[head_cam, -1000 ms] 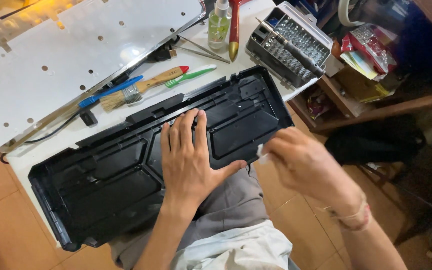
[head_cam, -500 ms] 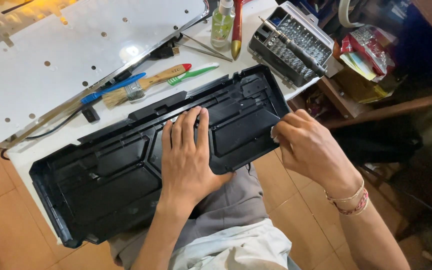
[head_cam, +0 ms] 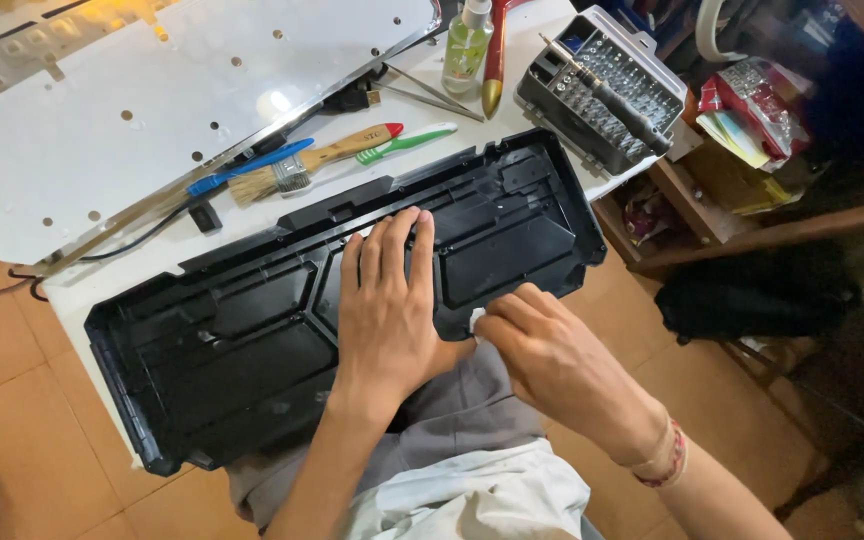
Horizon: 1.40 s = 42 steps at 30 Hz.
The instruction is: Cleaning the internal plastic frame of a disassembled keyboard using a cleaning solution and a tissue.
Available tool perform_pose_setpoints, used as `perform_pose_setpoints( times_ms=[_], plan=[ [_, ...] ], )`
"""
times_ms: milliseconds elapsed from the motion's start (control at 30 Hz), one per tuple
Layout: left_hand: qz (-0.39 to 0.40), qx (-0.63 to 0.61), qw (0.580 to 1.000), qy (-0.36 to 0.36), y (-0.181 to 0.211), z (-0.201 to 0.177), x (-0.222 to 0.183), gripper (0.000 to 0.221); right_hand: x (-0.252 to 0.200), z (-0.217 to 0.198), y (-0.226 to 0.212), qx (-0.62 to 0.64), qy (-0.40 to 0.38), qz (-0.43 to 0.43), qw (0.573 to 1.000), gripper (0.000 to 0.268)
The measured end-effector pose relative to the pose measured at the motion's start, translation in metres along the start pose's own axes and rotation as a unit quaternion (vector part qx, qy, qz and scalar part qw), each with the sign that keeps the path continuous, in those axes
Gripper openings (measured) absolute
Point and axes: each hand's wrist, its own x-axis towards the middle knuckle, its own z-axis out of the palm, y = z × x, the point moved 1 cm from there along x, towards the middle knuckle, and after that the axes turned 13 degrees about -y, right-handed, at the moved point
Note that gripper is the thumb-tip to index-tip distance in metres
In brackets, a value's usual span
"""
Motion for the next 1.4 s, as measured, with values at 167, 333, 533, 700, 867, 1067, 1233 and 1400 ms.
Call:
perform_pose_setpoints(
  times_ms=[167, 333, 533, 700, 867, 1067, 1233, 1400],
  plan=[
    [0.003, -0.011, 1.000, 0.000, 0.000, -0.006, 0.000, 0.111, -0.030, -0.015, 0.052, -0.089, -0.028, 0.087, 0.992, 0.031],
    [-0.020, 0.028, 0.997, -0.063, 0.014, -0.007, 0.004, 0.141, -0.055, -0.050, 0.086, -0.062, 0.098, 0.169, 0.979, 0.012],
    [0.009, 0.015, 0.999, -0.044, 0.040, 0.008, 0.027, 0.147, -0.042, -0.042, 0.089, -0.019, 0.118, 0.152, 0.981, 0.004],
    [0.008, -0.002, 1.000, -0.007, 0.042, 0.015, 0.035, 0.125, -0.043, -0.030, 0.088, -0.121, 0.019, 0.136, 0.983, 0.022],
    [0.019, -0.002, 1.000, -0.014, 0.040, 0.010, 0.033, 0.127, -0.043, -0.044, 0.096, -0.083, -0.041, 0.103, 0.990, 0.016],
    [0.035, -0.038, 0.999, 0.002, 0.035, 0.004, 0.034, 0.114, -0.039, -0.063, 0.100, 0.012, 0.052, 0.116, 0.992, 0.012],
    [0.035, -0.029, 0.999, 0.003, 0.034, 0.003, 0.036, 0.116, -0.028, -0.040, 0.092, 0.023, 0.065, 0.098, 0.993, 0.014],
    [0.034, -0.029, 0.999, -0.005, 0.032, 0.005, 0.035, 0.117, -0.015, -0.031, 0.097, -0.056, 0.076, 0.151, 0.984, 0.006]
  ],
)
